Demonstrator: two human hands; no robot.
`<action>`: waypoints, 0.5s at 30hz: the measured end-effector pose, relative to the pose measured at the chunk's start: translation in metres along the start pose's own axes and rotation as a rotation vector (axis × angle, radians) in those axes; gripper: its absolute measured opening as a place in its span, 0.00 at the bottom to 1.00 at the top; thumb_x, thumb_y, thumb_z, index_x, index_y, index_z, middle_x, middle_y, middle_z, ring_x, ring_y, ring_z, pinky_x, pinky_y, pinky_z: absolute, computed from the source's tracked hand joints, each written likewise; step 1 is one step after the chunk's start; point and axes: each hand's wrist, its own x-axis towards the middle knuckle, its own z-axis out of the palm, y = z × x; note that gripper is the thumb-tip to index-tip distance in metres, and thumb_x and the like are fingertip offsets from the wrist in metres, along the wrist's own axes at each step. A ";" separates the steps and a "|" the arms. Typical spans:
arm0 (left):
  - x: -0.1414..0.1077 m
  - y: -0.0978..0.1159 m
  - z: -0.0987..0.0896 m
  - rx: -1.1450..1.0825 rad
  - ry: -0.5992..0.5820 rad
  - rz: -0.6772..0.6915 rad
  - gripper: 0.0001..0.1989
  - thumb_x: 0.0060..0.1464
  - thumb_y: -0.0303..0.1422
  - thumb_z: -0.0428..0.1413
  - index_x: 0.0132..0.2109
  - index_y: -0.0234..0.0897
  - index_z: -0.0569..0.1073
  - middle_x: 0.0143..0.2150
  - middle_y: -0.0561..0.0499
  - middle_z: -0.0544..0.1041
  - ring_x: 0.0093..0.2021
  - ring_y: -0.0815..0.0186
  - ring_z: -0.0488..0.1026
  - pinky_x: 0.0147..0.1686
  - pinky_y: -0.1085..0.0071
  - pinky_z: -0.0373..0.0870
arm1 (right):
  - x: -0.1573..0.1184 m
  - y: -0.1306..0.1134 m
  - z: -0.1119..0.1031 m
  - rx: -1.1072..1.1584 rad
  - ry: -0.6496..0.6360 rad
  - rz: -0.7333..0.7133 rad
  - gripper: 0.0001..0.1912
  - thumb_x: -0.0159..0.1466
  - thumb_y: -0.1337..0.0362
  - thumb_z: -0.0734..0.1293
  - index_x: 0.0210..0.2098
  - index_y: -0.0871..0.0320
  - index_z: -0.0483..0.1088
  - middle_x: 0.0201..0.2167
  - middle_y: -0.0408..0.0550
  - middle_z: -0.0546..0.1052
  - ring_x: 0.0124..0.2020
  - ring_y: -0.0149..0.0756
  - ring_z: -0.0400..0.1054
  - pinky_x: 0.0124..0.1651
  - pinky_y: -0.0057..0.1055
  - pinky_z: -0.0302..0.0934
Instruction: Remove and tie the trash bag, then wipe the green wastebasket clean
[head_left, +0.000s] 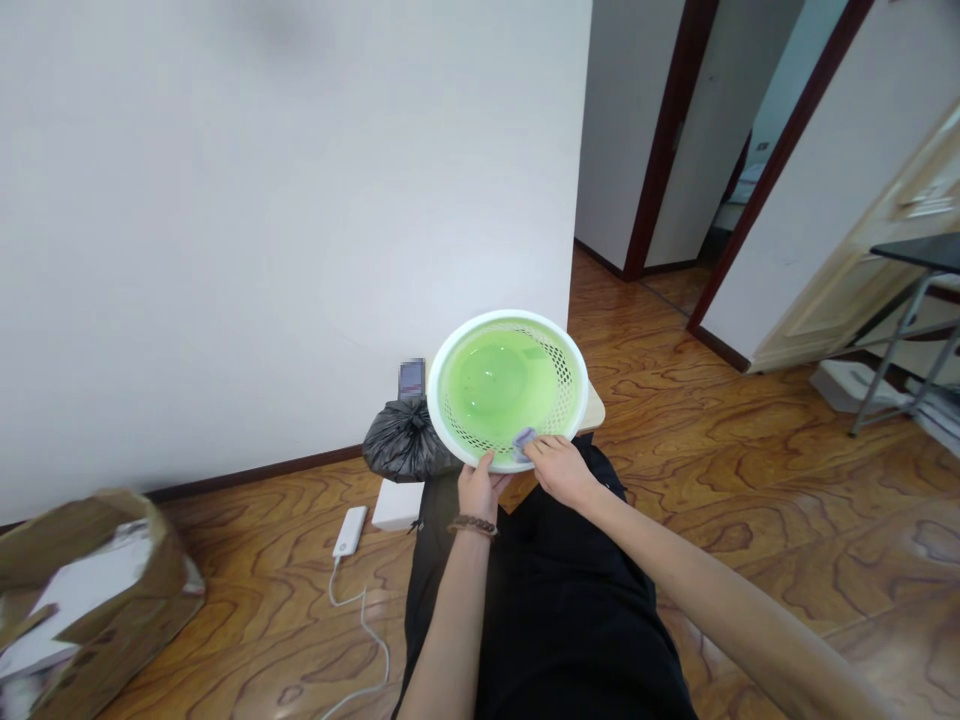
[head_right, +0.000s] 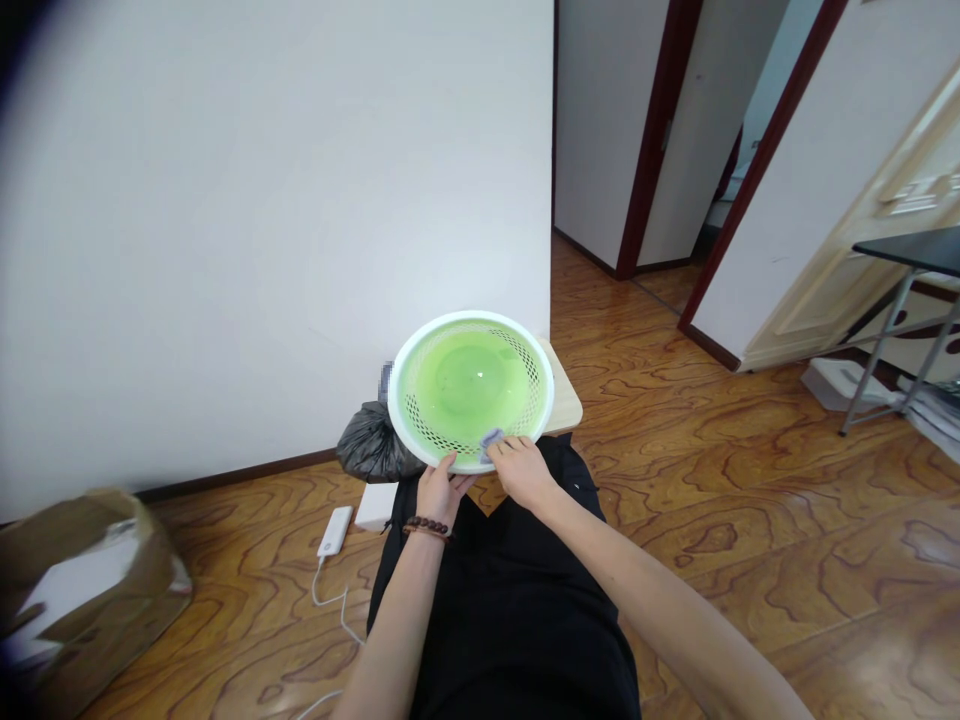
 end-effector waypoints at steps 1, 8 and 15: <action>0.001 0.002 -0.002 0.027 -0.004 0.024 0.16 0.50 0.29 0.57 0.48 0.34 0.68 0.42 0.41 0.75 0.34 0.61 0.76 0.37 0.58 0.74 | 0.000 0.002 0.000 -0.011 0.003 -0.005 0.13 0.62 0.71 0.56 0.45 0.61 0.64 0.44 0.54 0.71 0.50 0.41 0.60 0.50 0.34 0.51; 0.009 0.012 -0.013 0.239 0.096 0.225 0.16 0.47 0.31 0.60 0.45 0.33 0.70 0.40 0.41 0.76 0.35 0.61 0.76 0.34 0.62 0.74 | -0.003 0.020 -0.006 -0.010 0.005 0.000 0.13 0.61 0.72 0.57 0.43 0.59 0.66 0.40 0.52 0.73 0.49 0.40 0.61 0.50 0.34 0.51; -0.001 0.000 -0.003 0.071 0.052 0.094 0.16 0.49 0.26 0.57 0.47 0.32 0.69 0.38 0.42 0.76 0.32 0.63 0.76 0.36 0.61 0.74 | -0.001 0.000 0.004 0.182 -0.020 -0.037 0.18 0.65 0.57 0.56 0.49 0.60 0.65 0.47 0.54 0.71 0.52 0.39 0.62 0.51 0.32 0.54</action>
